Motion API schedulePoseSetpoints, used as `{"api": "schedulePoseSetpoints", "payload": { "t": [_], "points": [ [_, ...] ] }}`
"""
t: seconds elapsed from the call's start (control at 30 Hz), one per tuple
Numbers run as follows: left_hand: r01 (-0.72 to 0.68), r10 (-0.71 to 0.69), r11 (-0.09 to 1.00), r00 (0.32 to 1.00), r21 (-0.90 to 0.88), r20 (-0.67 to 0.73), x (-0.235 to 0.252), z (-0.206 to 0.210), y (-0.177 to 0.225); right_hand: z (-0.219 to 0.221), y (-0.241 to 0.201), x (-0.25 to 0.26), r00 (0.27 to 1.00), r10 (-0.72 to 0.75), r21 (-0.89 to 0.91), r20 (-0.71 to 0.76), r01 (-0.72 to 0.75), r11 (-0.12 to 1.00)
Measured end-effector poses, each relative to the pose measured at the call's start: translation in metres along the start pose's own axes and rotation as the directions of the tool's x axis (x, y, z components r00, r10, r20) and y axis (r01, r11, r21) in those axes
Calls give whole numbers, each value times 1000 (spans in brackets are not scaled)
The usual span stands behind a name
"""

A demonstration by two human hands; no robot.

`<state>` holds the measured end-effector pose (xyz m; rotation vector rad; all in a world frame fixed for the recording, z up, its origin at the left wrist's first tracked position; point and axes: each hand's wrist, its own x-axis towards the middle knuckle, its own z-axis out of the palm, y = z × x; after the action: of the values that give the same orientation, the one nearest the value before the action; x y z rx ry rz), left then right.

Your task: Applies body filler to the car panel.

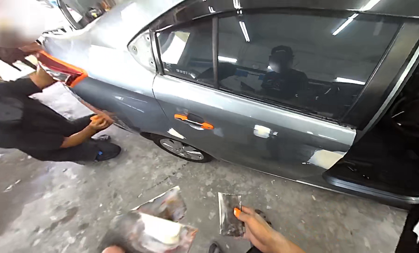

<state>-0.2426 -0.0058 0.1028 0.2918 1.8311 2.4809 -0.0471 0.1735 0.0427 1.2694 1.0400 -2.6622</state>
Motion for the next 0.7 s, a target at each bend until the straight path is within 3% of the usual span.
{"api": "schedulePoseSetpoints", "payload": {
  "t": [0.03, 0.1, 0.13, 0.2, 0.27, 0.37, 0.47, 0.6, 0.7],
  "points": [
    [-81, 84, 996, 982, -21, 171, 14, -19, -10, 18, 4, -2, 998, -51, -16, -28, 50, 999],
    [64, -60, 994, 997, 90, -42, 22, 10, 16, 48, 10, -9, 979, -193, -116, -61, 185, 976],
    [92, -82, 984, 994, 152, -77, 23, 18, 26, 59, 15, -11, 958, -275, -186, -76, 258, 948],
    [1, 9, 977, 999, 214, -47, 23, 25, 32, 71, 22, -15, 889, -435, -315, -144, 375, 872],
    [-140, 151, 964, 988, 226, -32, 25, 33, 32, 85, 25, -20, 762, -625, -466, -170, 497, 732],
    [-265, 277, 945, 960, 193, -37, 30, 42, 35, 112, 15, -29, 528, -848, -633, -48, 640, 435],
    [-338, 345, 928, 938, 160, -20, 34, 48, 31, 142, 6, -38, 402, -915, -651, 22, 700, 292],
    [-374, 373, 914, 927, 159, 40, 33, 47, 30, 165, 1, -41, 346, -938, -629, -5, 729, 272],
    [-306, 307, 940, 952, 149, 16, 36, 42, 37, 159, -1, -41, 307, -950, -573, -59, 769, 284]
  ]
}}
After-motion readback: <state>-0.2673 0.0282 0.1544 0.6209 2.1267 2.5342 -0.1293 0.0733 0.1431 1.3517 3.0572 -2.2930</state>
